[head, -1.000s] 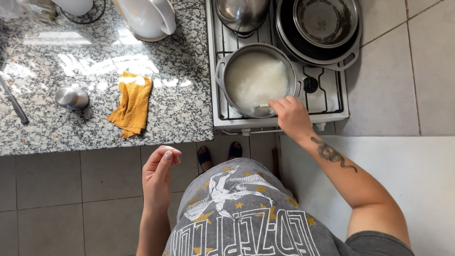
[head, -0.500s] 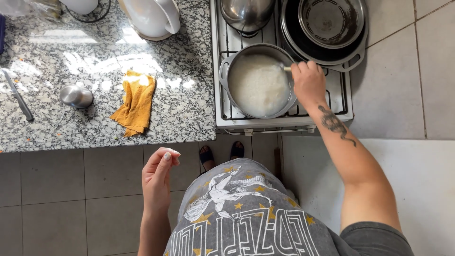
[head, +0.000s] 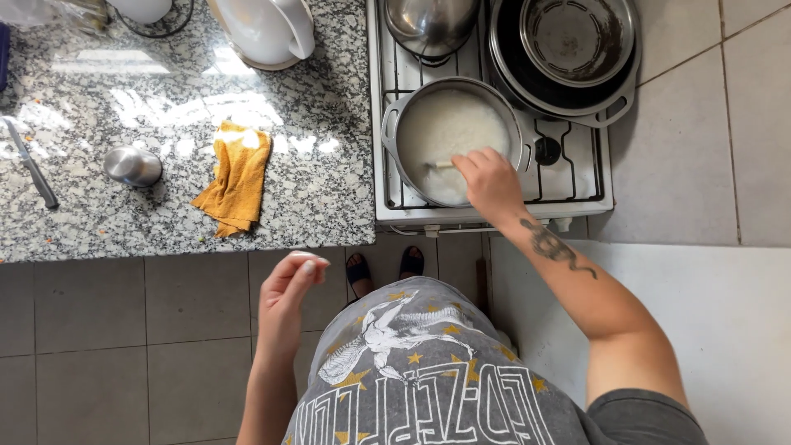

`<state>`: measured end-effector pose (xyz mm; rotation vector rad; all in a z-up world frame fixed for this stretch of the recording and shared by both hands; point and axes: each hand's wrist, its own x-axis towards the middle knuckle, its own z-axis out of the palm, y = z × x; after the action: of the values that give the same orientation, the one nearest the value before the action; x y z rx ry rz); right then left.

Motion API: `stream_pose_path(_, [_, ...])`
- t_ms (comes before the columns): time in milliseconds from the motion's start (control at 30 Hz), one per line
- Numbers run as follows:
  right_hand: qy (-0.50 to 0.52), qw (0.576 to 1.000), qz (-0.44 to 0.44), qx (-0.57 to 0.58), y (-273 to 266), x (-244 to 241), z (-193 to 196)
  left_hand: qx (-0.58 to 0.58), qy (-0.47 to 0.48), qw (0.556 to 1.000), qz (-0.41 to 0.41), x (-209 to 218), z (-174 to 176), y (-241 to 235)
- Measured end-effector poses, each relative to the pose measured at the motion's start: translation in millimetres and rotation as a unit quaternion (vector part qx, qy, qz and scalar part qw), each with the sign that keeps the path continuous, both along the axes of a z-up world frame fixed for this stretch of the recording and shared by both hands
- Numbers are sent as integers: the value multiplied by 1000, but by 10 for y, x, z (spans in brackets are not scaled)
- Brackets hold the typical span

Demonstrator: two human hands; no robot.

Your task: The person grates carrots using a box grater over a plate, then moves to the stove to stir a pot of boiling liquid with a spoon. The person returns to the sink to rinse a colander under running water and then picks up the pot from the stove.

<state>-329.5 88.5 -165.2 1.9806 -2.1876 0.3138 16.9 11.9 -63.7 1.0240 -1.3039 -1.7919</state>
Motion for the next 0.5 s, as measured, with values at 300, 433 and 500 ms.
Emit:
stream_pose_path(300, [164, 978, 26, -127, 21, -482, 315, 142, -192, 923, -303, -400, -1771, 187])
stream_pose_path(433, [173, 973, 30, -152, 481, -686, 598, 185, -246, 903, -299, -710, -3269, 610])
stream_pose_path(500, [119, 977, 24, -175, 559, -806, 759, 191, -270, 902, -279, -986, -3547, 705])
